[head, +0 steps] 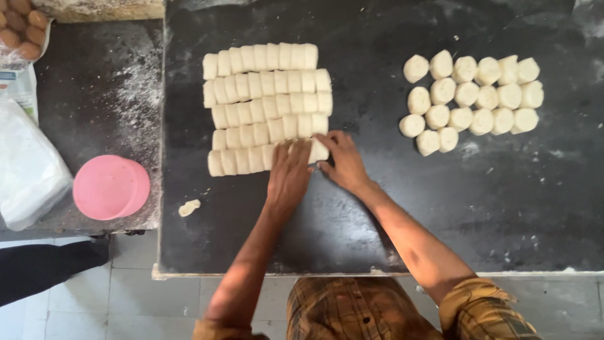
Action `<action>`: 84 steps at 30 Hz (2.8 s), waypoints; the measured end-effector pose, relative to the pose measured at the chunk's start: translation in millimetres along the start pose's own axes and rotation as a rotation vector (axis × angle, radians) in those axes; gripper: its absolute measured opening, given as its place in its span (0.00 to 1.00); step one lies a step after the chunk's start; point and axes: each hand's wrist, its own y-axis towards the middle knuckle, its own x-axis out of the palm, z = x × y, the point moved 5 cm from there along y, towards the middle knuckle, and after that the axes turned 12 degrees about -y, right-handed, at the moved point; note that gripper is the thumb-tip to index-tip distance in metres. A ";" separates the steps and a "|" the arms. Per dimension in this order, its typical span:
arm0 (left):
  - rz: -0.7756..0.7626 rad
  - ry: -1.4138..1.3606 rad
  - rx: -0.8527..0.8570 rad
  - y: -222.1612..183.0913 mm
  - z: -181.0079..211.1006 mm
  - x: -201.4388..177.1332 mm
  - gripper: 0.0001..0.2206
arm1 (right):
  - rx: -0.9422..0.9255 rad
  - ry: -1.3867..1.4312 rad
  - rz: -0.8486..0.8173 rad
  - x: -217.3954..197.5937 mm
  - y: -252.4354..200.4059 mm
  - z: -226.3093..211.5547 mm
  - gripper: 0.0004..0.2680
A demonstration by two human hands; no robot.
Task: The person places small rolls of dough onto a metal tray and then portions a large piece of dough into smaller pieces by hand on a floured surface.
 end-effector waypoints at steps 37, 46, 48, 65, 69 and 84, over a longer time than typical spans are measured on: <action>-0.109 -0.652 0.188 127.8 229.0 196.2 0.22 | 0.385 -0.115 0.304 -220.5 -156.6 206.3 0.27; -0.087 -0.182 0.147 128.8 220.1 229.4 0.23 | 0.317 -0.068 0.265 -207.9 -146.3 256.7 0.21; -0.094 -0.164 0.121 127.3 219.3 227.8 0.23 | 0.381 -0.091 0.210 -203.0 -146.1 256.0 0.19; 0.178 -0.081 -0.067 -10.2 16.6 -24.4 0.31 | 0.024 0.289 -0.095 -15.9 -31.8 0.6 0.26; -0.118 0.073 -0.010 -13.2 -36.1 -41.8 0.37 | -0.065 0.153 0.027 30.1 -2.3 -43.2 0.29; -0.212 -0.123 0.193 4.9 -46.4 -36.2 0.20 | 0.558 0.942 -0.007 -14.0 -120.0 30.4 0.26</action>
